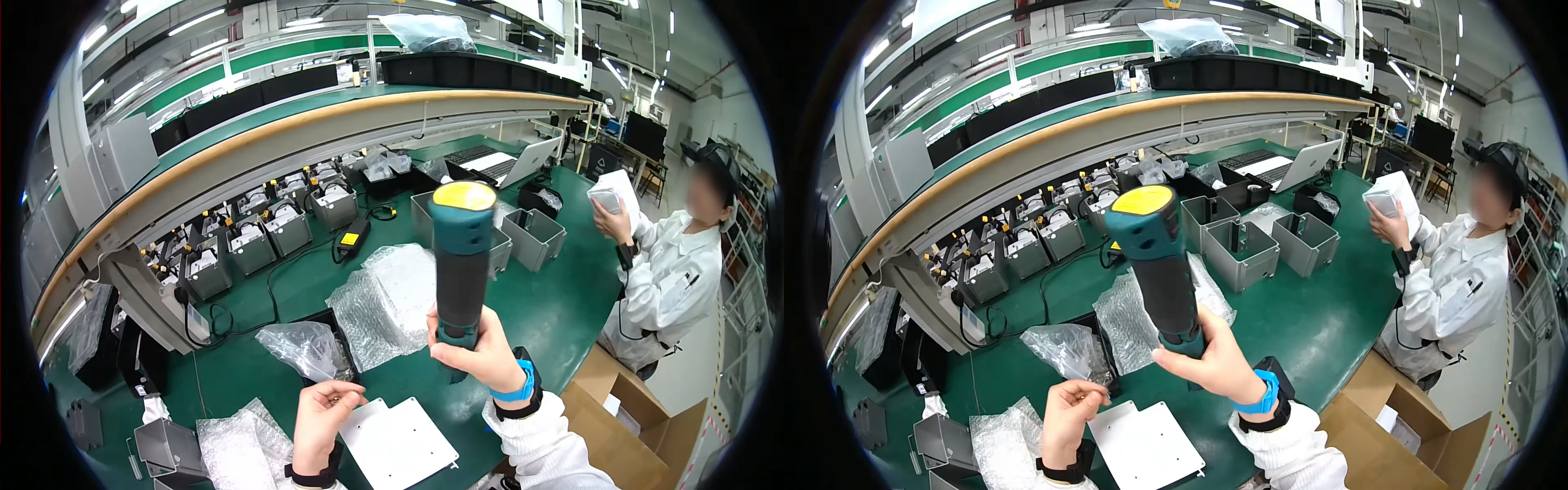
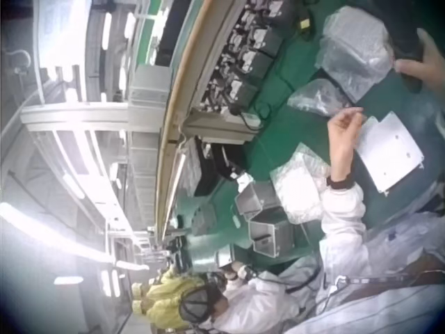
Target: Use an electric screwdriver to fasten a metal plate onto a metal component housing.
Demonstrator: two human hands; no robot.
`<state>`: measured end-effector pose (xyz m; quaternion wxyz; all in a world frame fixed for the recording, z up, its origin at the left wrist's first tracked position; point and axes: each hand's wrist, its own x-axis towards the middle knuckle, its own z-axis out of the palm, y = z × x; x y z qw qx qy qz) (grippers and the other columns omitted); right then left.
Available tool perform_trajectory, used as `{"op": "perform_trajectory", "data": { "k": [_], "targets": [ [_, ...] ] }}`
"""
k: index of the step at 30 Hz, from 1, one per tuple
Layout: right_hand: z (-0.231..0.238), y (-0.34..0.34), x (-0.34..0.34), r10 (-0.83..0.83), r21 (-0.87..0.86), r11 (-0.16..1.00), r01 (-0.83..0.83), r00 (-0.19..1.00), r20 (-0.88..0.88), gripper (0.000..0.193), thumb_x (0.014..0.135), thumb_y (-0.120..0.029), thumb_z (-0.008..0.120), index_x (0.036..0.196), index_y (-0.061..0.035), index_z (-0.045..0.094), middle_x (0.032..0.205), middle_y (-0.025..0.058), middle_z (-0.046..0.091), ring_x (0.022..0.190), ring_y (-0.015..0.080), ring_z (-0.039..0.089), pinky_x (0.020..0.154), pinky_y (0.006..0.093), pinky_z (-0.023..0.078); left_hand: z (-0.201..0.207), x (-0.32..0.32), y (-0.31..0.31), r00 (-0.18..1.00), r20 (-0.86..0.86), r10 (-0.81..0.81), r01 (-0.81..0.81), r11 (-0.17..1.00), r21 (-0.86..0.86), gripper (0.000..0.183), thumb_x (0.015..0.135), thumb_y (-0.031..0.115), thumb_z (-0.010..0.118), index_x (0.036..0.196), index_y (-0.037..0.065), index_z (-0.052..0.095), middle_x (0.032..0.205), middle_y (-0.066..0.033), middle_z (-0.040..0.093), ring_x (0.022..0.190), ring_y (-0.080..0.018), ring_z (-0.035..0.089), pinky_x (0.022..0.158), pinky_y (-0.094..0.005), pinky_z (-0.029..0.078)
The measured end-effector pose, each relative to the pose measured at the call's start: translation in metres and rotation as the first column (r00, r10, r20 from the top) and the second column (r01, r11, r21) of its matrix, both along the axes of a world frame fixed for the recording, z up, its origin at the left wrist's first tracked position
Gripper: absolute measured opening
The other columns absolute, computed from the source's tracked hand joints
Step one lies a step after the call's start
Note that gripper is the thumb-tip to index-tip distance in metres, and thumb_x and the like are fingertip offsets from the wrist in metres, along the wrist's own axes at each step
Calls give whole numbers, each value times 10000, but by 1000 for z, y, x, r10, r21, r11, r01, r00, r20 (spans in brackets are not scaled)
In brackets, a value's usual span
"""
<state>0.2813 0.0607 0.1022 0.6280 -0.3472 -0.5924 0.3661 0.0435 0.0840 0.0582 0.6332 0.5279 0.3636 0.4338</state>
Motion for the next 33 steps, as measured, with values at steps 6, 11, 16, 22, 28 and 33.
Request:
{"op": "perform_trajectory", "data": {
  "k": [6, 11, 16, 22, 28, 33],
  "targets": [
    [17, -22, -37, 17, 70, 997, 9, 931, -365, 128, 729, 11, 663, 802, -10, 560, 737, 11, 557, 657, 66, 508, 582, 229, 415, -6, 25, -8, 852, -515, -93, 213, 961, 178, 195, 610, 92, 772, 757, 1, 680, 544, 28, 377, 503, -49, 322, 452, -235, 252],
    [2, -13, -52, 40, 72, 997, -21, 960, -276, 176, 737, -19, 666, 851, -8, 533, 759, 23, 539, 700, 93, 501, 634, 252, 421, 19, 33, -32, 818, -575, 37, 216, 905, 366, 155, 676, -23, 642, 652, -20, 489, 542, -31, 343, 533, -93, 311, 481, -269, 305],
    [1, -7, -57, 10, 86, 996, 13, 964, -267, 182, 749, -72, 685, 850, -23, 541, 764, 19, 541, 704, 92, 508, 640, 249, 422, 12, 34, -29, 798, -589, 130, 193, 870, 454, 207, 685, 19, 662, 666, -47, 467, 534, -84, 344, 536, -133, 288, 484, -295, 323],
    [-7, 2, -55, 56, 114, 993, -23, 951, -304, 315, 762, -191, 686, 941, -4, 505, 737, 27, 489, 677, 112, 440, 616, 263, 383, 6, 38, -27, 781, -590, 202, 138, 867, 479, 213, 689, 51, 684, 728, -55, 503, 558, -113, 401, 549, -152, 318, 515, -294, 368],
    [-6, 0, -60, 88, 115, 992, -56, 953, -291, 323, 766, -182, 687, 971, -5, 510, 726, 32, 500, 671, 108, 463, 628, 269, 396, 7, 35, -29, 797, -576, 180, 135, 877, 461, 176, 695, 37, 673, 772, -63, 551, 598, -121, 521, 560, -140, 408, 542, -301, 409],
    [0, -8, -55, 73, 93, 994, -61, 989, -130, 268, 764, -189, 710, 929, -38, 562, 838, 49, 581, 780, 113, 557, 683, 293, 462, -2, 29, -28, 765, -614, 195, 163, 863, 478, 190, 699, 41, 660, 833, -65, 578, 647, -126, 570, 591, -133, 469, 578, -301, 431]
  ]
}}
